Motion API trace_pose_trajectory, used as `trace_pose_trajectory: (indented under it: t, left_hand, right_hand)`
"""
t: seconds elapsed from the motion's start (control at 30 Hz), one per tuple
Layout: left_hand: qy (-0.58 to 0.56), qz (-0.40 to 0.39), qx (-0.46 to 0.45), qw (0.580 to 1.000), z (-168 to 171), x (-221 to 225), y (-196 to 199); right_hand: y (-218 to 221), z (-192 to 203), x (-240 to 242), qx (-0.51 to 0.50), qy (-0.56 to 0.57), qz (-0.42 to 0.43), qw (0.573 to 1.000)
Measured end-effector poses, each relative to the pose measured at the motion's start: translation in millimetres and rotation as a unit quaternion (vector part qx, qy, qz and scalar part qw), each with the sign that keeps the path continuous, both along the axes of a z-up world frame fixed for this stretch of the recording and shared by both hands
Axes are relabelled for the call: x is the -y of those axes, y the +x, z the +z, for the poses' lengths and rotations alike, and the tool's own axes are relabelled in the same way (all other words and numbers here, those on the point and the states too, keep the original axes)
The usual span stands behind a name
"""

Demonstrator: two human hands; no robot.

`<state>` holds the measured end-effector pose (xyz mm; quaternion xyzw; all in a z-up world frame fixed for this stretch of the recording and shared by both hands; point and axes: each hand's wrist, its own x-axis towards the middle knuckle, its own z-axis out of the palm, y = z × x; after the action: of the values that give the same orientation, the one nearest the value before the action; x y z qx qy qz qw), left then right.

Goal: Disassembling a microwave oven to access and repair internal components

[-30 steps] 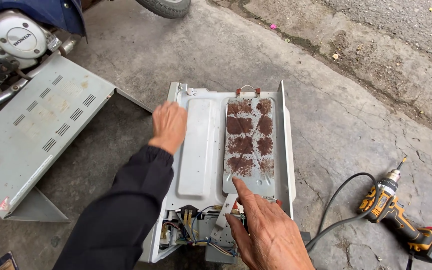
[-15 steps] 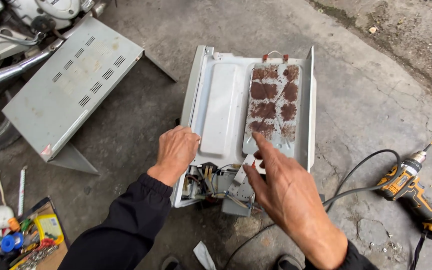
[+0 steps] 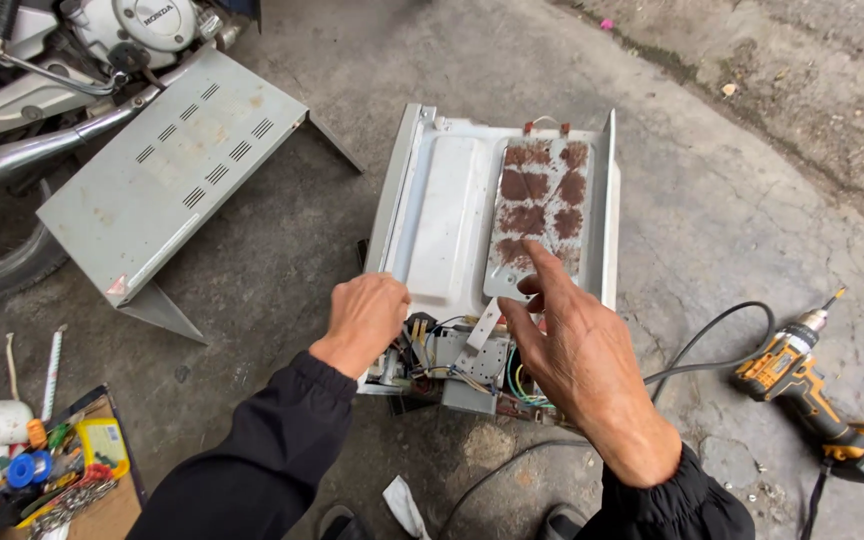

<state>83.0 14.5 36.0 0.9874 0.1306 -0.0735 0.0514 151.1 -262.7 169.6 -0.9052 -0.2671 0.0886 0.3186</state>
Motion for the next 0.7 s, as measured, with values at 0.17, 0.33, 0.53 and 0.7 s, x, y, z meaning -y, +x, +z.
trace_pose_trajectory:
  t: [0.17, 0.33, 0.53, 0.7]
  left_hand:
    - [-0.017, -0.072, 0.175, 0.982, 21.4, 34.2, 20.9]
    - [-0.014, -0.132, 0.199, 0.971, -42.3, 49.3, 38.0]
    - [-0.006, -0.164, 0.216, 0.962, -42.3, 40.4, 47.8]
    - [-0.028, -0.137, 0.169, 0.976, -38.5, 28.7, 82.2]
  right_hand:
    - [21.6, 5.1, 18.2, -0.029, 0.013, -0.059, 0.998]
    - [22.0, -2.5, 25.4, -0.024, -0.003, -0.070, 0.997]
    - [23.3, -12.4, 28.9, 0.010, 0.013, -0.054, 0.998]
    - [24.6, -12.1, 21.3, -0.027, 0.002, -0.061, 0.998]
